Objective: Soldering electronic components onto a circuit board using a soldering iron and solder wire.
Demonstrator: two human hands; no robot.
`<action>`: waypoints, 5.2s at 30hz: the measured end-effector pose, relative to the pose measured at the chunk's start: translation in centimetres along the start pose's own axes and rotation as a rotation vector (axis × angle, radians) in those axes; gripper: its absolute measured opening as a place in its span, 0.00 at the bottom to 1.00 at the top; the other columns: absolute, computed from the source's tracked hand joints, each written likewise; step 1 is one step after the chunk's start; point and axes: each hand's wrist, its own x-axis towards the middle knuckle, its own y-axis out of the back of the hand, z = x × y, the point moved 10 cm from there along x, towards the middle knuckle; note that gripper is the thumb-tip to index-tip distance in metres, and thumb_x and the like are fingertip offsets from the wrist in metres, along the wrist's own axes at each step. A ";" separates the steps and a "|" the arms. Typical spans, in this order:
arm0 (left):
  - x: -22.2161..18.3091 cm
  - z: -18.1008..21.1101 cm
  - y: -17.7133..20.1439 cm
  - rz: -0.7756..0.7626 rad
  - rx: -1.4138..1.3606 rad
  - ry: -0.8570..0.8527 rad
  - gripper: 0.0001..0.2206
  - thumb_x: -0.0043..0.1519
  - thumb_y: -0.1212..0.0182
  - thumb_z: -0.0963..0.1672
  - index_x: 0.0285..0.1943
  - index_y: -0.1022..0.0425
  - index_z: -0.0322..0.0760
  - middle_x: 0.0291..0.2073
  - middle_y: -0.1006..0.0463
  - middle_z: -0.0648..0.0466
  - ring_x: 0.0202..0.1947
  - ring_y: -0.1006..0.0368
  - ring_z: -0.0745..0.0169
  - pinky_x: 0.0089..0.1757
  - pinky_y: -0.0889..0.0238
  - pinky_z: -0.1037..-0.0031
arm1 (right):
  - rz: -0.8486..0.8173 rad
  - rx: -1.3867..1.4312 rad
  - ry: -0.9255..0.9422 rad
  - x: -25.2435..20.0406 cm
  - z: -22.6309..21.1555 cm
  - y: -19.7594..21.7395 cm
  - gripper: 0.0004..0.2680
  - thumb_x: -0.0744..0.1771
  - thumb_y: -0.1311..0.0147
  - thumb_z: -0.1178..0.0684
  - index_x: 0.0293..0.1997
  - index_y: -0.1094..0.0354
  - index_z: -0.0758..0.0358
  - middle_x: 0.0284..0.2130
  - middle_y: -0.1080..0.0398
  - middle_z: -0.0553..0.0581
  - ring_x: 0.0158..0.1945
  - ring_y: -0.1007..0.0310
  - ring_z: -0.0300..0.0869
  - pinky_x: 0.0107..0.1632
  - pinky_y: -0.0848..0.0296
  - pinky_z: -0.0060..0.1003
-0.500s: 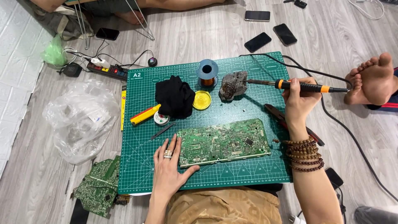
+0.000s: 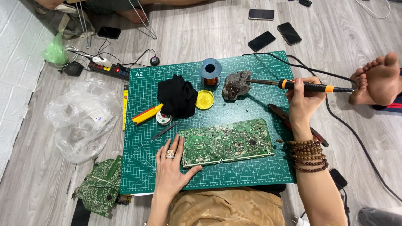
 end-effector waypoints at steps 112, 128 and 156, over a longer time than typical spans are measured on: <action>-1.4 -2.7 -4.2 0.071 0.232 -0.045 0.50 0.43 0.46 0.67 0.73 0.42 0.41 0.72 0.41 0.52 0.69 0.43 0.46 0.61 0.52 0.50 | 0.352 0.492 -0.382 0.1 7.0 3.3 0.05 0.66 0.47 0.56 0.32 0.38 0.63 0.16 0.37 0.50 0.13 0.44 0.32 0.14 0.48 0.24; -0.4 -0.5 -1.2 0.020 0.132 -0.046 0.52 0.46 0.41 0.64 0.73 0.47 0.30 0.71 0.42 0.46 0.69 0.46 0.40 0.62 0.57 0.49 | 0.340 0.511 -0.470 0.3 6.0 2.2 0.06 0.67 0.49 0.53 0.32 0.37 0.62 0.13 0.40 0.50 0.12 0.48 0.32 0.17 0.46 0.27; 0.1 0.1 0.1 -0.040 0.004 0.026 0.48 0.51 0.43 0.66 0.75 0.48 0.40 0.67 0.36 0.50 0.70 0.51 0.41 0.62 0.61 0.47 | 0.229 0.353 -0.366 0.6 3.3 1.2 0.05 0.68 0.50 0.55 0.36 0.38 0.62 0.20 0.37 0.49 0.17 0.41 0.29 0.18 0.46 0.20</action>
